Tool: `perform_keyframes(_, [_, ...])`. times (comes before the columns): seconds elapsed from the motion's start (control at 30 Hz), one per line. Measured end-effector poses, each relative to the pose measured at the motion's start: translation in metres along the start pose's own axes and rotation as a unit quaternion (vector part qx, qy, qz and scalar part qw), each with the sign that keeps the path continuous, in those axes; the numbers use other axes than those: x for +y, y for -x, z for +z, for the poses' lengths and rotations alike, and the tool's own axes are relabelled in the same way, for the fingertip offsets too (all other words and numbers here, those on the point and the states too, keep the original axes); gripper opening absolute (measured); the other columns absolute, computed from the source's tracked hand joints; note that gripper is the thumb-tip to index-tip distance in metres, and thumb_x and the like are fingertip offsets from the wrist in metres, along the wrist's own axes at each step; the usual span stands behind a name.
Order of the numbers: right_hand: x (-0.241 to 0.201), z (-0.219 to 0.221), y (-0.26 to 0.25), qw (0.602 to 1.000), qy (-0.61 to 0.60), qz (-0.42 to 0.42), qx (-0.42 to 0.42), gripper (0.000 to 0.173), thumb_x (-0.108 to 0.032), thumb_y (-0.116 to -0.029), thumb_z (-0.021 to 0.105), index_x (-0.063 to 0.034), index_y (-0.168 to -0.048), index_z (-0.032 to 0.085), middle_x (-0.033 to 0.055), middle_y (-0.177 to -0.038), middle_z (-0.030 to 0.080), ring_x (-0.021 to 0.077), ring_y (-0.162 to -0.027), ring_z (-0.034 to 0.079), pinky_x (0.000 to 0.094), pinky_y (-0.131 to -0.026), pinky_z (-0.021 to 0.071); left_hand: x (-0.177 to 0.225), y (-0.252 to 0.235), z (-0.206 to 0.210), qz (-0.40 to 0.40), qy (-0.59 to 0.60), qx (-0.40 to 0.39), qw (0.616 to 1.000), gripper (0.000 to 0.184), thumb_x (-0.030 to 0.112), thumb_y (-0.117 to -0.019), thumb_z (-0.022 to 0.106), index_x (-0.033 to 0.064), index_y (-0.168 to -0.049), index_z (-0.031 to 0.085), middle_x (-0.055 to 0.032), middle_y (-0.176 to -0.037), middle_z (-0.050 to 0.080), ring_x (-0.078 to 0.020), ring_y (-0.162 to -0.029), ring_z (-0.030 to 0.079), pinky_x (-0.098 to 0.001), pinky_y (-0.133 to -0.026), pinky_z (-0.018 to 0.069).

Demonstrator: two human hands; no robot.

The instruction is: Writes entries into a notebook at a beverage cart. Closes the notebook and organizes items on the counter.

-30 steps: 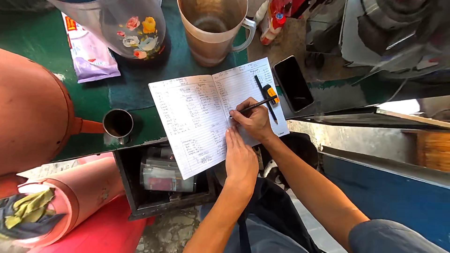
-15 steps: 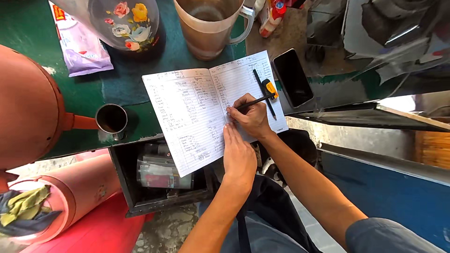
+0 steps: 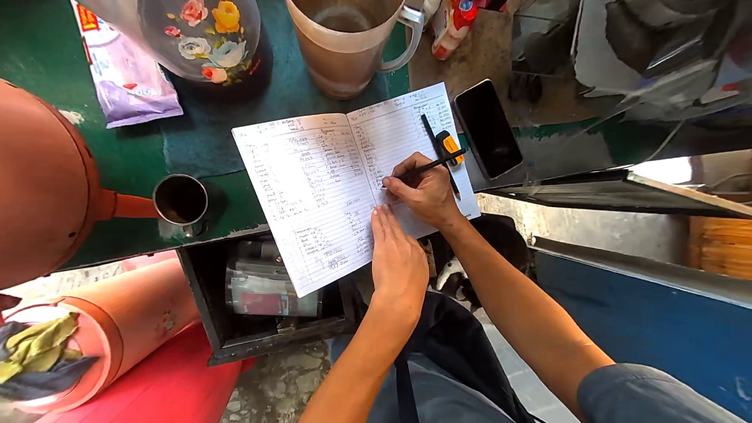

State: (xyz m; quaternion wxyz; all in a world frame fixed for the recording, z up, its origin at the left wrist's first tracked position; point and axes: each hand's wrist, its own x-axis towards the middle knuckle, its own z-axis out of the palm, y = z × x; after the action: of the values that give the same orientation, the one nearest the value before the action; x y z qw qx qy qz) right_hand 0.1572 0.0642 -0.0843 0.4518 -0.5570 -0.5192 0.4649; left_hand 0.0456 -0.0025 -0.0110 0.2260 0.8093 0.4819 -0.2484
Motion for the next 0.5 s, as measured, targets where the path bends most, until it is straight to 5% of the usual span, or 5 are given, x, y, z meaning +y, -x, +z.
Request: perform_keyframes(0.5, [0.0043,-0.0017,-0.0012,1.0,-0.004,-0.027,-0.009,0.014,-0.007,-0.0871,0.08,-0.0022,-0.09,0.067,0.0053,-0.077,0.072,0.0128,-0.063,0.069,0.0288,-0.058,0.0611,-0.001,0.0004,-0.0044,0.003,-0.006,-0.018,1.0,0.047,0.02,-0.1104,0.032,-0.0076,-0.135,0.06,-0.0358,-0.161,0.026,-0.0448,-0.155,0.02,-0.0553,-0.127,0.0116])
